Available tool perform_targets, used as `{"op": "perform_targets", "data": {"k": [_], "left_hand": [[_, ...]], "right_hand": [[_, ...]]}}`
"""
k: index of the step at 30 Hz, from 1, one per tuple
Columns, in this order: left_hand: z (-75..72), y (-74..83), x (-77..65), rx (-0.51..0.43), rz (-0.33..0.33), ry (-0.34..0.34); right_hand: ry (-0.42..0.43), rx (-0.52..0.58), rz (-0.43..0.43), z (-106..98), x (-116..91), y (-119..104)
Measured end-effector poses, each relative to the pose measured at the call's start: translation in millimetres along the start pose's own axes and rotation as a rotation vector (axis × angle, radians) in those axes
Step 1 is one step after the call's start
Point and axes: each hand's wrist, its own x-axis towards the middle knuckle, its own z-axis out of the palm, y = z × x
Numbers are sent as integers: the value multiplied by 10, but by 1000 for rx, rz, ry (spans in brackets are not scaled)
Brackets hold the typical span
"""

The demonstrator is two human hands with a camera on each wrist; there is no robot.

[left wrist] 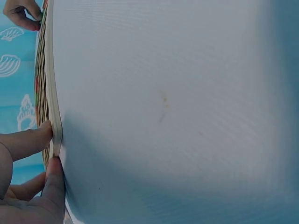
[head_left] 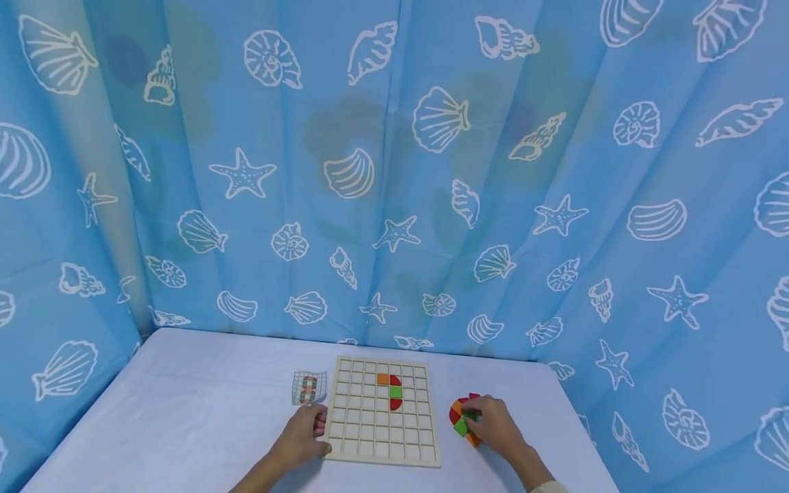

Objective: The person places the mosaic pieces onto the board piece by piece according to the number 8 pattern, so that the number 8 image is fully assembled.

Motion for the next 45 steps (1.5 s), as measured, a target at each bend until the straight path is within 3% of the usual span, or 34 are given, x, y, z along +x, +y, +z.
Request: {"op": "perform_targets", "data": {"k": [16,23,32,45], "left_hand": [[4,-19,8,5,3,2],[-2,1,-4,5,9,4],[-17,27,-5,11,-10,1],[-20,37,3,31,-12,-5]], "right_hand": [[-26,20,32,-7,67,-37],[-3,20,22,66,146,-65],[-55,-9,-22,36,179,-178],[-48,15,-32,88,235,-173]]}}
